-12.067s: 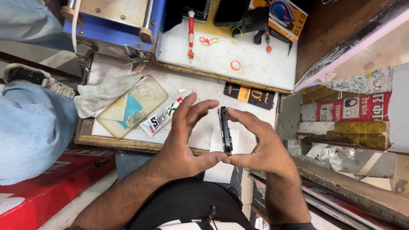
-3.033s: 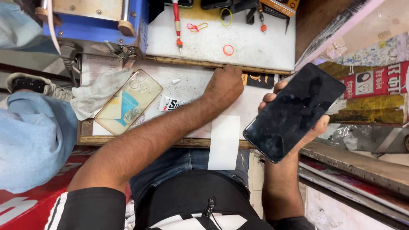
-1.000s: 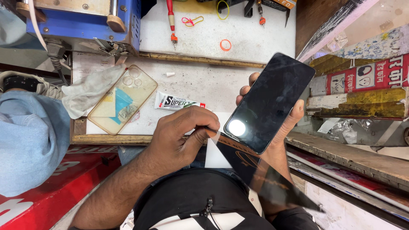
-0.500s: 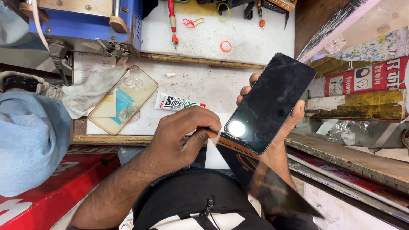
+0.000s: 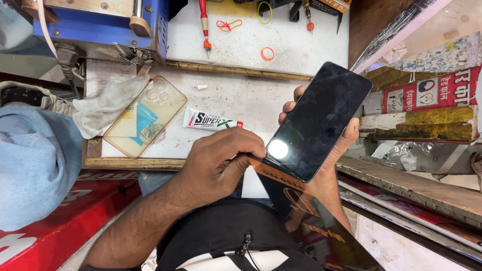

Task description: The person applies super glue from a tube onto a phone back cover, presses the cover onto the phone body, wipes the phone with a cloth, and wraps rubber bands around the phone to hold it together. Another person briefly helps stretch the rubber bands over the phone.

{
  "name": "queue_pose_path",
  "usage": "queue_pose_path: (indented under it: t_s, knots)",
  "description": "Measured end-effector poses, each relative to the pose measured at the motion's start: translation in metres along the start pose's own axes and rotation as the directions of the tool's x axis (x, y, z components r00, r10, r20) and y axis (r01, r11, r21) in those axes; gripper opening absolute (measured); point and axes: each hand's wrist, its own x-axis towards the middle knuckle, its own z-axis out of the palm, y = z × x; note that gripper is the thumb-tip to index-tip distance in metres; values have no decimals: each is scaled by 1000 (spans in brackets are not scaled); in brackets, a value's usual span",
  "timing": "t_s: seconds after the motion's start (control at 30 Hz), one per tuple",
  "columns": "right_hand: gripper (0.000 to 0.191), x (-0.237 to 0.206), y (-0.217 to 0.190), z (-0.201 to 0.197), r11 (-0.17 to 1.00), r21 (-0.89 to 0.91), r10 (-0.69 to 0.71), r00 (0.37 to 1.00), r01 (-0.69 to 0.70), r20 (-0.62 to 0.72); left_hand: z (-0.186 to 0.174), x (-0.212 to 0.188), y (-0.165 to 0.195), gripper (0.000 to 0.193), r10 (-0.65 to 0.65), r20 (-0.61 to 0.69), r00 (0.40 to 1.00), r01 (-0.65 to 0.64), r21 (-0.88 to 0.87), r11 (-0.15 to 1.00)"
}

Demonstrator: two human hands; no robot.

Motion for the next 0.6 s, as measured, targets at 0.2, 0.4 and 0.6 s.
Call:
queue_pose_path:
  t_s: [0.2,0.4,0.6]
  knots:
    - [85,-2,1,1,999,-44,-3,999,1,-38,7,3,3,24,14,33,999,-13,-15,1000]
    - [89,-1,2,0,997,-77,-13,999,9,-44,9,3,4,24,26,57,998,-24,-27,999]
    - [89,-1,3,-1,998,-62,-8,999,6,-36,11,5,8,25,27,54,998,-25,-49,998]
